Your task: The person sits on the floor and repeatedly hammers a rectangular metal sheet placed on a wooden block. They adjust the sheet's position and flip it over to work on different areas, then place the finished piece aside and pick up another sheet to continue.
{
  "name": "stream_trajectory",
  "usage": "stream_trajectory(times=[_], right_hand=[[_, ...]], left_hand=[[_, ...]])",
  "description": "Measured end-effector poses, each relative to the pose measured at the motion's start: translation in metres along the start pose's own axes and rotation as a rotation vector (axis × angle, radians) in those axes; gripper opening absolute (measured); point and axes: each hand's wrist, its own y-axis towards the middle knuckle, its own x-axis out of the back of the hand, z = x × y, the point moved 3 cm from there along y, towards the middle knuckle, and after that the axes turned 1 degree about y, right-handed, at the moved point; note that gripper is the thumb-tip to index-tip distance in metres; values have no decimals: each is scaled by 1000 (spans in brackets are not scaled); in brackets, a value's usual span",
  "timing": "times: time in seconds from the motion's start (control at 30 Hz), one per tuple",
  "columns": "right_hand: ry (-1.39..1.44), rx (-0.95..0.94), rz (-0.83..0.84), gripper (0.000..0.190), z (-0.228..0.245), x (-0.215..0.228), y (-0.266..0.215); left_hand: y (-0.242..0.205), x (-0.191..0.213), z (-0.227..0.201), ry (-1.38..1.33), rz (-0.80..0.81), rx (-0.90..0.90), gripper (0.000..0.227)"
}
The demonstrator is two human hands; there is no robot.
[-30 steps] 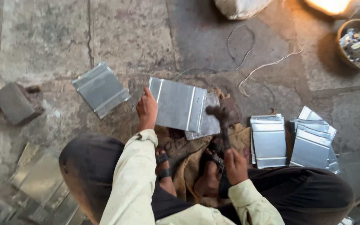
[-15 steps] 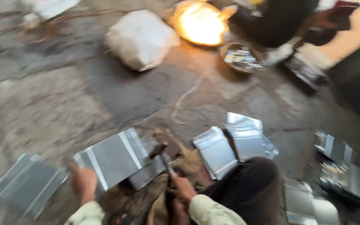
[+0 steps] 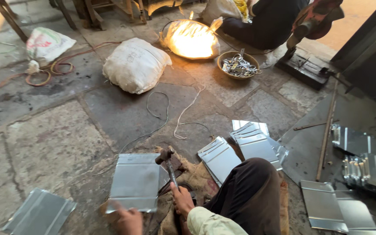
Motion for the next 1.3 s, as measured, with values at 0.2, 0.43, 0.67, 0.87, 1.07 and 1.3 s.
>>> stream_trajectory(times=[0.2, 0.43, 0.67, 0.87, 1.07, 1.3], right_hand=[[-81, 38, 27, 56, -6, -9, -5], [-158, -54, 7, 49, -28, -31, -1], [39, -6, 192, 49, -34, -60, 13], [-63, 110, 104, 58, -15, -62, 15], [-78, 119, 22, 59, 23, -57, 6], [-165, 50, -22, 45, 17, -35, 4]], left_hand=[[-30, 14, -24, 405, 170, -240, 48], [-34, 45, -37, 621, -120, -466, 37], [-37, 41, -70, 605, -200, -614, 22], [-36, 19, -61, 465, -25, -630, 19], [2, -26, -70, 134, 143, -561, 18], [94, 11, -77, 43, -350, -555, 58]])
